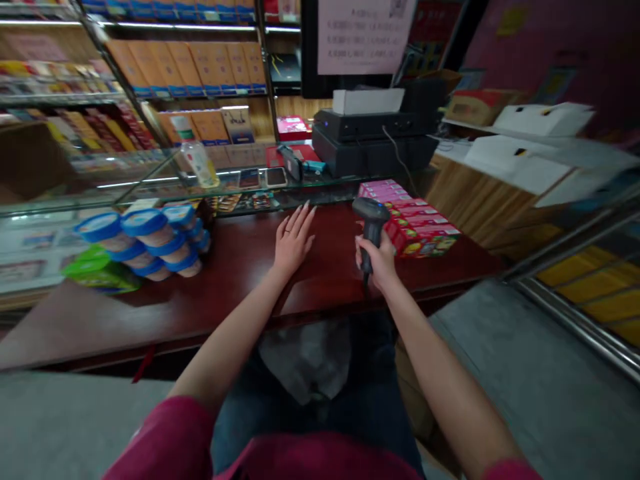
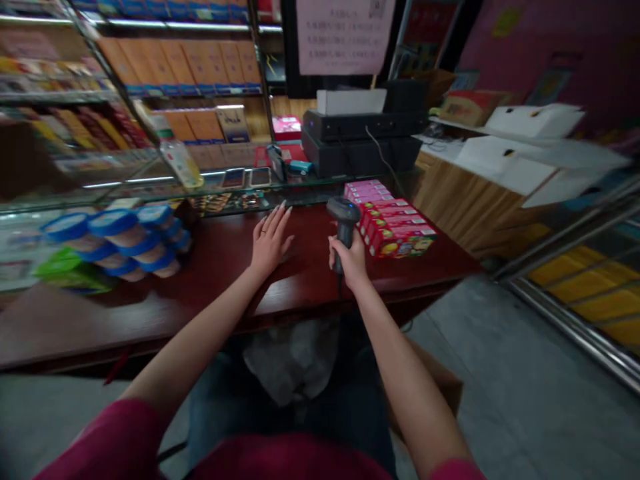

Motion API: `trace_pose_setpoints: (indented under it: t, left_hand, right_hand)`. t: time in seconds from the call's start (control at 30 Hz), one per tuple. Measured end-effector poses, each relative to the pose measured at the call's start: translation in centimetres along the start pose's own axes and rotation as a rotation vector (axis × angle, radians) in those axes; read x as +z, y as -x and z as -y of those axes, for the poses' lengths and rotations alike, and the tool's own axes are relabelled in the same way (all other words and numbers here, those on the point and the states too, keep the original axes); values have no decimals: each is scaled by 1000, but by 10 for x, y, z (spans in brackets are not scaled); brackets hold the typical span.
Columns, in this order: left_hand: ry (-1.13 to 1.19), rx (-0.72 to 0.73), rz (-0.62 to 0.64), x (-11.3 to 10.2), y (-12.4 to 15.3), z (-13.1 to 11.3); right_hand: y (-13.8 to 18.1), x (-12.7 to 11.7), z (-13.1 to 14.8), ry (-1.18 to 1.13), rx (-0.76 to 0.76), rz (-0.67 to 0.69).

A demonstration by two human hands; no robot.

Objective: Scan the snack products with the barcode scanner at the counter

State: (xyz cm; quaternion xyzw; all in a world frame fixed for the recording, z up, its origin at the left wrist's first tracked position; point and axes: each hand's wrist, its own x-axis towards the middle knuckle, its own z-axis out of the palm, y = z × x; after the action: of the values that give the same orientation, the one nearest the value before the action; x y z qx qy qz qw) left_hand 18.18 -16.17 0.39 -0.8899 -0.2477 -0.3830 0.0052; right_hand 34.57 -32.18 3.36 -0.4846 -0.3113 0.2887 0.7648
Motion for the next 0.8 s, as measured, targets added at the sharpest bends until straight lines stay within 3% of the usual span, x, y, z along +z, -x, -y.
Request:
trace_pose_setpoints:
  t: [0.13, 0.27, 0.37, 0.47, 0.6, 0.8]
  left_hand:
    - [-159, -154, -48, -60, 44, 59]
    - [-263, -292, -141, -124, 89, 93]
    - [-303, -448, -255, -170, 105, 106]
    - [-319, -559, -310, -206, 104, 116]
    - [-247, -580, -252, -227, 93, 123]
    - [-127, -514, -319, -222, 90, 127]
  right_hand:
    - [-5, 68, -23, -67, 160, 188]
    - [-4, 122, -44, -126, 264, 335]
    - [2, 148, -60, -135, 316, 414]
    - [11, 160, -74, -120, 361, 464]
    - [18, 160, -83, -64, 385, 495]
    - [11, 151, -82, -61, 398, 520]
